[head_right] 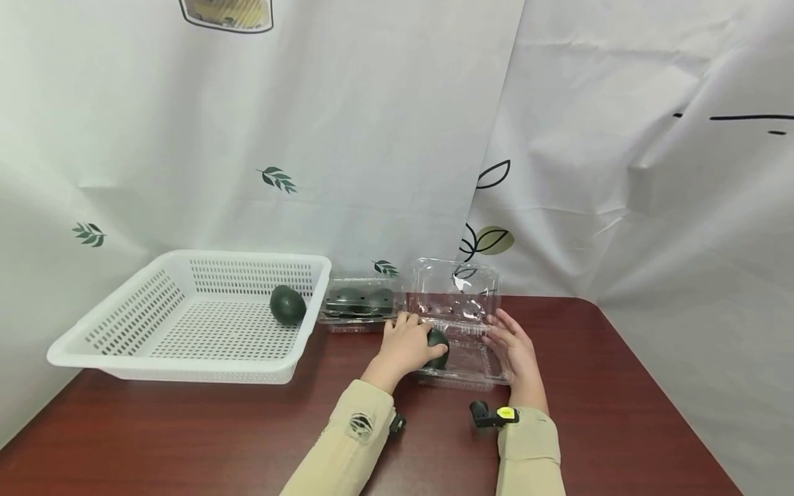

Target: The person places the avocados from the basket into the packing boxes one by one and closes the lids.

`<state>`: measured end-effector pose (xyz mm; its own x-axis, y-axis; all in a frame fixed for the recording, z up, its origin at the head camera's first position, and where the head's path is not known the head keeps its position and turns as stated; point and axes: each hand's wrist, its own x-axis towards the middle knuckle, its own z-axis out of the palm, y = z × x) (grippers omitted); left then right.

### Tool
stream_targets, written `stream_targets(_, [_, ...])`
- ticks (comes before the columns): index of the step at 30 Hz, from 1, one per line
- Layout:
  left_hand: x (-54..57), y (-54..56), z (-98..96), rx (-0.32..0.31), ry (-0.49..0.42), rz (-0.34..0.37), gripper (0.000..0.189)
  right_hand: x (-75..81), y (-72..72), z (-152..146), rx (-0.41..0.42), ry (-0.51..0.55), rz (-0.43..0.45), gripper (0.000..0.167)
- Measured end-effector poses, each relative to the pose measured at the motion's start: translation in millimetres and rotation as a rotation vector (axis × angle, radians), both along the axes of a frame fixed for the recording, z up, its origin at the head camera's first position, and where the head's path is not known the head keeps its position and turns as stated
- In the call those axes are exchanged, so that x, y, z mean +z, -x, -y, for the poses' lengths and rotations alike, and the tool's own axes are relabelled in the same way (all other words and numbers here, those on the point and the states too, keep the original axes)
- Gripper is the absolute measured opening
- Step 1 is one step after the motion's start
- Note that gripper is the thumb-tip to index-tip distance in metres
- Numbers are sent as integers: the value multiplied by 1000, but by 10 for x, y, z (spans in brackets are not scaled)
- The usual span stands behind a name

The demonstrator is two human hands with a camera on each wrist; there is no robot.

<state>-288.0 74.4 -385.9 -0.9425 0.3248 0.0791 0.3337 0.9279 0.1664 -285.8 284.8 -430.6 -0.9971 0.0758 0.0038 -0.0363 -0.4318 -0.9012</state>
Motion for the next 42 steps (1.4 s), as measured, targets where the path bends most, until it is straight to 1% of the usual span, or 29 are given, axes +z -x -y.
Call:
stream_targets(5, [22,2,4,12,-71,-3,63,17,3,8,3,-15,-23,58])
stream_targets(7, [30,1,19,8,-95,-11,63,20,1,16,5,-14,-23,59])
stream_targets(12, [62,-12,84,-36,-71,-5,60,18,3,36,10,-16,-29,56])
stream_targets(15, [90,-18,122,-59,-62,5,59,20,15,44,15,-18,-47,54])
stream_targets(18, [105,-19,144,-68,-58,7,59,33,25,54,17,-17,-46,53])
stream_targets(22, [119,-17,161,-72,-57,9,60,71,17,73,17,-25,-21,57])
stream_targets(25, [174,-22,203,-73,-73,13,61,90,15,82,16,-29,-9,59])
stream_targets(27, [239,-30,259,-72,-101,5,61,91,20,85,12,-36,-10,59])
stream_targets(30, [334,-43,373,-68,-169,-44,58,73,21,81,11,-38,-14,55])
stream_targets(33, [478,-76,510,-61,-214,-79,59,35,3,58,13,-29,-7,44])
stream_targets(34, [541,-76,554,-58,-224,-89,59,22,-7,47,12,-21,-2,41])
stream_targets(35, [629,-77,598,-55,-227,-86,60,9,-16,35,10,-18,-1,40])
stream_targets(36, [728,-66,640,-49,-228,-91,60,-2,-28,24,8,-10,2,39])
stream_targets(38, [965,-15,730,-33,-236,-103,58,-18,-44,5,4,-6,-4,45])
stream_targets(40, [1230,61,853,-9,-247,-126,55,-22,-50,-1,6,3,-12,49])
stream_targets(42, [1478,160,1020,26,-259,-156,53,-24,-49,-2,15,5,-24,49])
